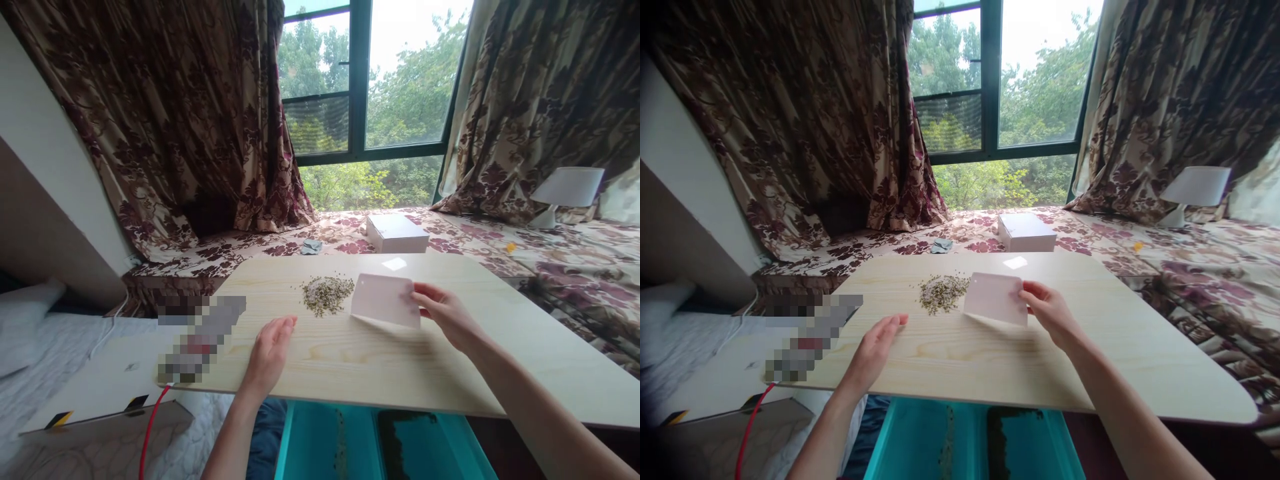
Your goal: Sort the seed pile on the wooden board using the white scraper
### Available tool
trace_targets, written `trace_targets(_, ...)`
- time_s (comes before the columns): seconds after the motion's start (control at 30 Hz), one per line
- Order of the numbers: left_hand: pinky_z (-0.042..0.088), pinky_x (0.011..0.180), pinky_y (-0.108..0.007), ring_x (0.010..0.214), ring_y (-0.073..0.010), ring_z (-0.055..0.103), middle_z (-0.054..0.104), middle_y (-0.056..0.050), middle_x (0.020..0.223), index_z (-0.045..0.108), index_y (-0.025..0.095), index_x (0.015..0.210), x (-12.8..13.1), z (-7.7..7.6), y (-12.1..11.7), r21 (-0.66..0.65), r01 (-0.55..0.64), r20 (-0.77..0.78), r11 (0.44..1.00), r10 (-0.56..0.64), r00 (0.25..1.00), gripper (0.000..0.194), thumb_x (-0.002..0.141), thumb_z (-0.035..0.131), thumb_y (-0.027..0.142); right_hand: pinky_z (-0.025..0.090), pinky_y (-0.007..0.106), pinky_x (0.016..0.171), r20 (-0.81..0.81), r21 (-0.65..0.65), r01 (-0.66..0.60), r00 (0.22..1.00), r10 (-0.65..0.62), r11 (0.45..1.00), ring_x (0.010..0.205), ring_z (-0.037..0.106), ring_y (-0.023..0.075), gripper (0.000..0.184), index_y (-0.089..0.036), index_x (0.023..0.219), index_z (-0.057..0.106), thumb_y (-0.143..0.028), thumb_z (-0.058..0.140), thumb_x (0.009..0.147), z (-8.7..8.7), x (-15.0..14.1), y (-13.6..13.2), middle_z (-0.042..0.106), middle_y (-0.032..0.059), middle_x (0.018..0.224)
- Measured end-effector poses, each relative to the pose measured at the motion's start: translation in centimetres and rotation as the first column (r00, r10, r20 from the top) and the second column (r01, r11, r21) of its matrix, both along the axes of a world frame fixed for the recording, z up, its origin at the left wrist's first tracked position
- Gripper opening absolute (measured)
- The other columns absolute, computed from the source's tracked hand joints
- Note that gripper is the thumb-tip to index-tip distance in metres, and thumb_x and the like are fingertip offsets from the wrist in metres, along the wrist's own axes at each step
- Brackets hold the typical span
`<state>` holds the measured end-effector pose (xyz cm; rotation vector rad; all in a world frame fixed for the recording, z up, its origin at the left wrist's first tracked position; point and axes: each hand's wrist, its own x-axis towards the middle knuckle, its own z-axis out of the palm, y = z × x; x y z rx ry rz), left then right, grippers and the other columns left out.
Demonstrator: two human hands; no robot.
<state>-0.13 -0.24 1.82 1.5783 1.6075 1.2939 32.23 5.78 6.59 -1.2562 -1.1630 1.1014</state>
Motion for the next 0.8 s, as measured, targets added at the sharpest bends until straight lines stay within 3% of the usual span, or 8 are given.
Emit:
trace_targets(0.17, 0.043, 0.103, -0.039, 0.109, -0.0217, 0.06, 0.069, -0.01, 0.111, 0.068, 0.019, 0.103, 0.0, -0.3, 0.1, 0.029, 0.0, -0.049, 1.0, 0.002, 0.999, 0.04, 0.091, 0.041, 0.046, 0.055, 0.028, 0.062, -0.03, -0.03, 0.102, 0.994, -0.103, 0.994, 0.074, 0.069, 0.0198, 0.027, -0.017, 0.092, 0.069, -0.028, 0.069, 0.068, -1.3, -1.5, 1.4, 0.075, 0.0075, 0.083)
trace_targets(0.4, 0.045, 0.1, -0.04, 0.105, -0.0216, 0.06, 0.07, -0.008, 0.106, 0.068, 0.02, 0.099, 0.1, -0.3, 0.3, 0.065, -0.011, -0.106, 0.998, 0.018, 0.994, 0.034, 0.091, 0.043, 0.042, 0.054, 0.024, 0.048, -0.04, -0.088, 0.164, 0.985, -0.168, 0.983, 0.058, 0.068, 0.0177, 0.023, -0.018, 0.096, 0.065, -0.02, 0.061, 0.073, -2.4, -1.5, 1.6, 0.073, 0.0051, 0.071)
trace_targets(0.6, 0.045, 0.099, -0.039, 0.104, -0.0217, 0.061, 0.071, -0.008, 0.105, 0.069, 0.021, 0.097, 0.1, -0.4, 0.4, 0.094, -0.015, -0.14, 0.995, 0.028, 0.99, 0.032, 0.089, 0.044, 0.041, 0.052, 0.022, 0.044, 0.008, -0.019, 0.218, 0.976, -0.218, 0.976, 0.053, 0.067, 0.0162, 0.027, -0.017, 0.1, 0.065, -0.023, 0.061, 0.074, -3.3, -1.6, 1.5, 0.073, 0.0031, 0.068)
trace_targets(0.8, 0.044, 0.1, -0.04, 0.105, -0.022, 0.061, 0.071, -0.007, 0.106, 0.068, 0.021, 0.099, 0.2, -0.3, 0.3, 0.087, -0.019, -0.173, 0.996, 0.034, 0.984, 0.03, 0.088, 0.046, 0.038, 0.054, 0.025, 0.048, 0.023, -0.002, 0.198, 0.98, -0.198, 0.98, 0.06, 0.07, 0.0195, 0.026, -0.019, 0.099, 0.065, -0.023, 0.062, 0.073, -3.8, -1.4, 1.6, 0.075, 0.0041, 0.072)
